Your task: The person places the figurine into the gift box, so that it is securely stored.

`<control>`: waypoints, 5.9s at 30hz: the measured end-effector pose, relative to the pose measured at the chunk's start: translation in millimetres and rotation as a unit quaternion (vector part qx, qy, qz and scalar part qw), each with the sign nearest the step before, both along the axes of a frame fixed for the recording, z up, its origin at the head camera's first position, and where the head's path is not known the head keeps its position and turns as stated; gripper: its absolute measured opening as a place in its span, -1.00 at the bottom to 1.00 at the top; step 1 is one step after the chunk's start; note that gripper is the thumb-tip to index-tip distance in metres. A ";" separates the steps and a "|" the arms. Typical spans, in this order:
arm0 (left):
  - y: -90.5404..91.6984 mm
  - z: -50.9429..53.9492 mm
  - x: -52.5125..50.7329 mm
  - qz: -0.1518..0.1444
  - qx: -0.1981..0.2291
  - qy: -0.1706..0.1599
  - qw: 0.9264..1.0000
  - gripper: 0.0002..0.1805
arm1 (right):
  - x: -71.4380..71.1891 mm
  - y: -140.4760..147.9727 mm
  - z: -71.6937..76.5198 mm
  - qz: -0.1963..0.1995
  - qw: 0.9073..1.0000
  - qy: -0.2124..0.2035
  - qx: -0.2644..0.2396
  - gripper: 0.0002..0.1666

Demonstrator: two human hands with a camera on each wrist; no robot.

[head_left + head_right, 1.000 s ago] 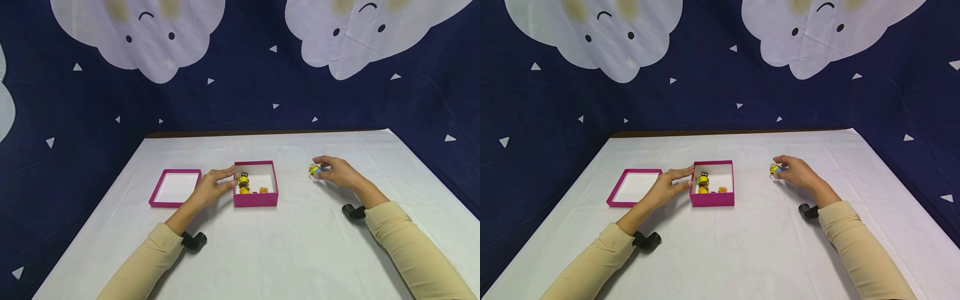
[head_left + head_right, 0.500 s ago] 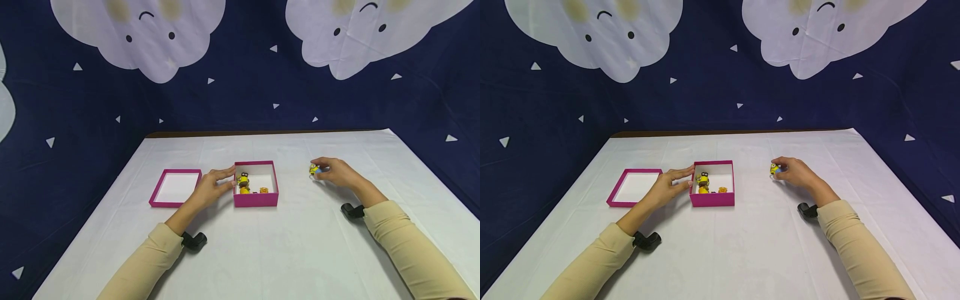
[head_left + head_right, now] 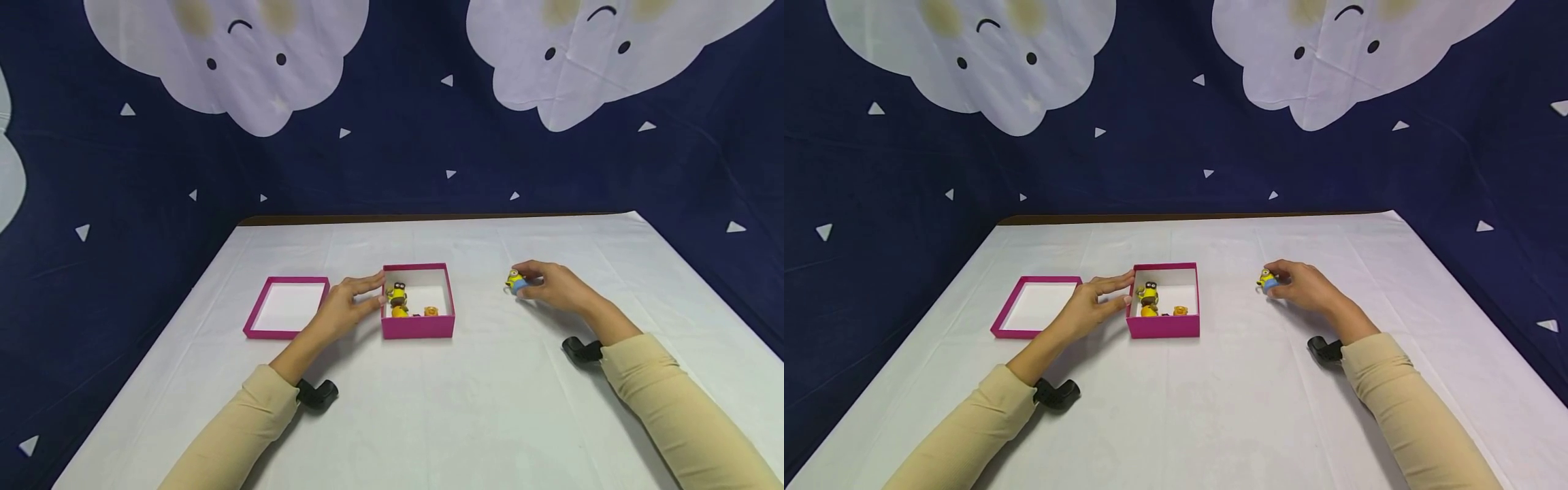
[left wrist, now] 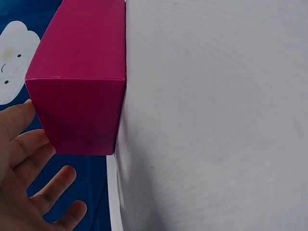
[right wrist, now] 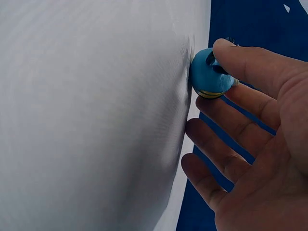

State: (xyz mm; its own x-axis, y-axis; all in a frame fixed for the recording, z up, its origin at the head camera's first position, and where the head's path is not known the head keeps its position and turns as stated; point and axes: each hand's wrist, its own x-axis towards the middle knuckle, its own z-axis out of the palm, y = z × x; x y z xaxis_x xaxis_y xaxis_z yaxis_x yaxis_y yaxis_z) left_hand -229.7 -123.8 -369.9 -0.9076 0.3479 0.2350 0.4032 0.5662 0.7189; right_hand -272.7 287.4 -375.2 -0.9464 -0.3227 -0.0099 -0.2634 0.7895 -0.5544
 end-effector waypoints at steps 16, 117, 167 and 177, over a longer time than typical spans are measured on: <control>0.3 0.2 -0.2 0.001 0.002 -0.006 1.000 -0.51 | 5.4 -1.0 0.9 0.002 1.000 0.011 0.016 -0.30; 1.2 -0.6 -1.0 0.010 0.005 -0.013 1.000 -0.50 | 5.8 -146.1 9.4 -0.011 0.989 0.025 -0.143 -0.43; 2.6 0.8 0.8 0.009 0.004 0.003 1.000 -0.50 | -2.4 -164.1 32.3 -0.006 0.995 -0.080 0.065 -0.42; 3.0 0.8 1.0 0.012 0.007 0.008 1.000 -0.51 | -1.9 -166.3 31.9 -0.012 0.995 -0.072 0.073 -0.43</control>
State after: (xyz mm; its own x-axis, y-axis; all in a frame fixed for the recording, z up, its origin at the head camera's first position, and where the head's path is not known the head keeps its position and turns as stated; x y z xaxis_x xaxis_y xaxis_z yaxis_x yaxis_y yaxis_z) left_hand -228.7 -120.8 -369.1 -0.9116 0.3228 0.2546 0.4015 0.5657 0.7203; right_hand -274.7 121.0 -343.3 -0.9392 -0.2858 -0.1903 -0.1705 0.8693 -0.4640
